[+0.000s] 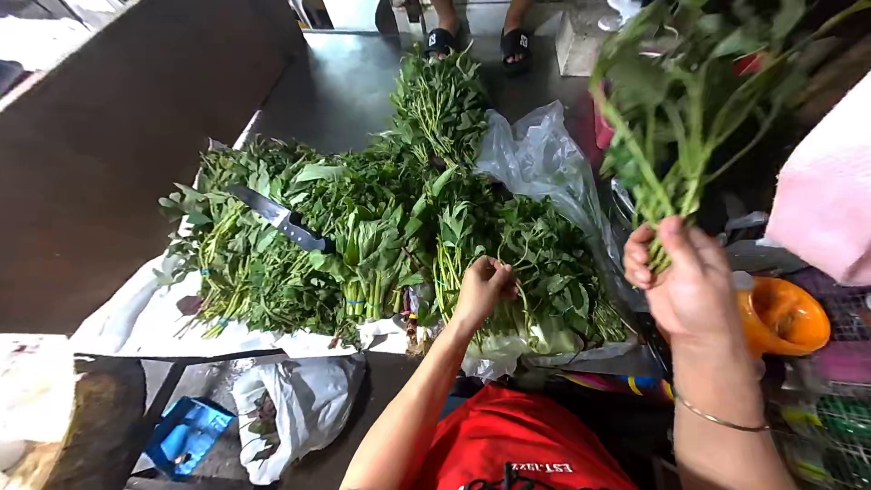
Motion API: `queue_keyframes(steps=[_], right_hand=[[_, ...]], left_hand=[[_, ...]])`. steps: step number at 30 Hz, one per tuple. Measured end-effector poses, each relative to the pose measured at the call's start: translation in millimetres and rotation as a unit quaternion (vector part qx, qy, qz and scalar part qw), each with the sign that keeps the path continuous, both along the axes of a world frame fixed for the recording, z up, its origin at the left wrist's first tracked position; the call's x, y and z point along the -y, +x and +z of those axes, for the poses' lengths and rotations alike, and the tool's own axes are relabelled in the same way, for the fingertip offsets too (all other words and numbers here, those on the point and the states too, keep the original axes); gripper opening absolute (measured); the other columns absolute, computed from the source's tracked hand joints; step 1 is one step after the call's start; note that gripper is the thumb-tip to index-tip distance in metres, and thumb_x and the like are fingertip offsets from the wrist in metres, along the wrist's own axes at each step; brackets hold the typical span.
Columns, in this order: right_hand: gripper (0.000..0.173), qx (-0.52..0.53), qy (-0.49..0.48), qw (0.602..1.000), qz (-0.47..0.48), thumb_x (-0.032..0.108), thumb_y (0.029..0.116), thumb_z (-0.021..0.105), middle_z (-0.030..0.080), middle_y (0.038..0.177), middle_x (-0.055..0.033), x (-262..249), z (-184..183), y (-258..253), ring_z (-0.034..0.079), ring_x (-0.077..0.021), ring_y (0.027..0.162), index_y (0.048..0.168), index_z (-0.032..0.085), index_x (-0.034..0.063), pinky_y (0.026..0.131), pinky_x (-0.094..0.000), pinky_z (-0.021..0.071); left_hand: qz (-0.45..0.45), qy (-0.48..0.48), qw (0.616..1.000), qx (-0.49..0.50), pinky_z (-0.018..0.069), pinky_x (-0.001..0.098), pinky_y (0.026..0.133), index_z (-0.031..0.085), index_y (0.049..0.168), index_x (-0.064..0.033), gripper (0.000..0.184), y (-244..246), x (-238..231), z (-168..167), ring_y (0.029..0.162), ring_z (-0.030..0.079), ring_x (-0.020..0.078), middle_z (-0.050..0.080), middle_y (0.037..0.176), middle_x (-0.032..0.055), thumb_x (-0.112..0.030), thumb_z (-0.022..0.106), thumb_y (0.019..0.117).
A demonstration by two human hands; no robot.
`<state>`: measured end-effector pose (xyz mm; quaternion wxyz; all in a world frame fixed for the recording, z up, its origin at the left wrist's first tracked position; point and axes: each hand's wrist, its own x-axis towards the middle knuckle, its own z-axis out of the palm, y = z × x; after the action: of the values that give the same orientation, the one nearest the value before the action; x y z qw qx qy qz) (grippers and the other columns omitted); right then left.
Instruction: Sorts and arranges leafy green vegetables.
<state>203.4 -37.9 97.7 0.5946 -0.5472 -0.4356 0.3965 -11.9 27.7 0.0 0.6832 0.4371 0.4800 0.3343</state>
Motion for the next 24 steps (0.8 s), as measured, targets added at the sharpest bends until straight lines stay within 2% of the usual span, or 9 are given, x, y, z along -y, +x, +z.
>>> queue_keyframes(steps=[3, 5, 7, 9, 13, 17, 19, 22, 24], right_hand=[[0.03, 0.008, -0.149, 0.987, 0.063, 0.022, 0.1104, 0.036, 0.054, 0.071, 0.0083, 17, -40, -23, 0.046, -0.0005, 0.053, 0.102, 0.06, 0.0068, 0.051, -0.0173, 0.0422], [0.031, -0.007, -0.256, 0.962, 0.097, 0.022, 0.1117, 0.037, 0.052, 0.073, 0.0054, 29, -66, -38, 0.046, -0.0017, 0.055, 0.105, 0.06, 0.0031, 0.051, -0.0174, 0.0423], [0.03, -0.018, -0.311, 0.945, 0.098, 0.024, 0.1121, 0.039, 0.051, 0.073, 0.0037, 37, -85, -44, 0.048, -0.0028, 0.055, 0.104, 0.06, 0.0034, 0.051, -0.0163, 0.0428], [0.031, -0.024, -0.32, 0.943, 0.088, 0.024, 0.1121, 0.039, 0.051, 0.072, 0.0032, 40, -91, -45, 0.049, -0.0032, 0.055, 0.103, 0.06, 0.0039, 0.051, -0.0157, 0.043], [0.031, -0.02, -0.285, 0.956, 0.061, 0.023, 0.112, 0.039, 0.051, 0.07, 0.0037, 41, -87, -37, 0.048, -0.003, 0.053, 0.103, 0.061, 0.0029, 0.05, -0.0163, 0.0429], [0.032, 0.013, -0.187, 0.982, -0.012, 0.022, 0.1116, 0.035, 0.052, 0.069, 0.0072, 34, -71, -20, 0.046, -0.0013, 0.051, 0.101, 0.061, 0.0048, 0.047, -0.0162, 0.0414], [0.032, 0.021, -0.134, 0.99, -0.04, 0.022, 0.1118, 0.033, 0.055, 0.071, 0.008, 31, -59, -11, 0.047, 0.0, 0.051, 0.101, 0.06, 0.0066, 0.048, -0.015, 0.0424], [0.032, 0.023, -0.048, 0.997, -0.064, 0.024, 0.1116, 0.031, 0.056, 0.071, 0.0109, 25, -42, 1, 0.048, 0.0012, 0.052, 0.102, 0.059, 0.0112, 0.048, -0.0139, 0.0435], [0.032, 0.023, 0.001, 0.998, -0.065, 0.026, 0.1117, 0.029, 0.058, 0.072, 0.013, 24, -30, 10, 0.05, 0.002, 0.052, 0.102, 0.058, 0.0151, 0.049, -0.0132, 0.0447]], left_hand=[[-0.011, -0.005, 1.0, 0.007, 0.0621, 0.0305, 0.074, 0.052, 0.112, 0.0051, 0.016, 5, 3, -7, 0.073, 0.072, 0.015, 0.069, 0.086, 0.0103, -0.009, 0.055, 0.1055], [-0.018, -0.009, 1.0, -0.002, 0.0625, 0.0315, 0.075, 0.052, 0.114, 0.0061, 0.017, 9, 6, -10, 0.075, 0.072, 0.0157, 0.069, 0.089, 0.0113, -0.008, 0.055, 0.1055], [-0.025, -0.01, 1.0, -0.013, 0.0627, 0.0327, 0.076, 0.052, 0.113, 0.0063, 0.017, 13, 9, -14, 0.076, 0.072, 0.0167, 0.068, 0.091, 0.0122, -0.009, 0.054, 0.1057], [-0.027, -0.011, 0.999, -0.019, 0.0631, 0.0332, 0.076, 0.053, 0.111, 0.0058, 0.016, 16, 12, -17, 0.077, 0.073, 0.0173, 0.067, 0.092, 0.0124, -0.009, 0.054, 0.1057], [-0.056, 0.017, 0.997, -0.049, 0.0634, 0.0356, 0.079, 0.053, 0.116, 0.0069, 0.02, 22, 18, -20, 0.082, 0.074, 0.0198, 0.068, 0.097, 0.0149, -0.01, 0.054, 0.1055], [-0.052, 0.138, 0.981, -0.127, 0.062, 0.0406, 0.084, 0.056, 0.121, 0.0076, 0.026, 40, 13, -17, 0.087, 0.074, 0.0237, 0.07, 0.099, 0.0178, -0.014, 0.054, 0.1055], [-0.058, 0.166, 0.967, -0.183, 0.0606, 0.0446, 0.087, 0.056, 0.124, 0.0065, 0.03, 47, -1, -17, 0.09, 0.074, 0.0274, 0.071, 0.101, 0.0196, -0.017, 0.055, 0.1056], [-0.114, 0.184, 0.939, -0.267, 0.0571, 0.0504, 0.093, 0.055, 0.135, 0.0036, 0.042, 21, -16, 7, 0.102, 0.071, 0.0325, 0.069, 0.115, 0.0221, -0.026, 0.059, 0.1047], [-0.091, 0.199, 0.914, -0.342, 0.0559, 0.0549, 0.09, 0.062, 0.128, 0.0004, 0.037, -18, -13, 36, 0.101, 0.07, 0.0346, 0.069, 0.111, 0.0207, -0.028, 0.06, 0.1036]])
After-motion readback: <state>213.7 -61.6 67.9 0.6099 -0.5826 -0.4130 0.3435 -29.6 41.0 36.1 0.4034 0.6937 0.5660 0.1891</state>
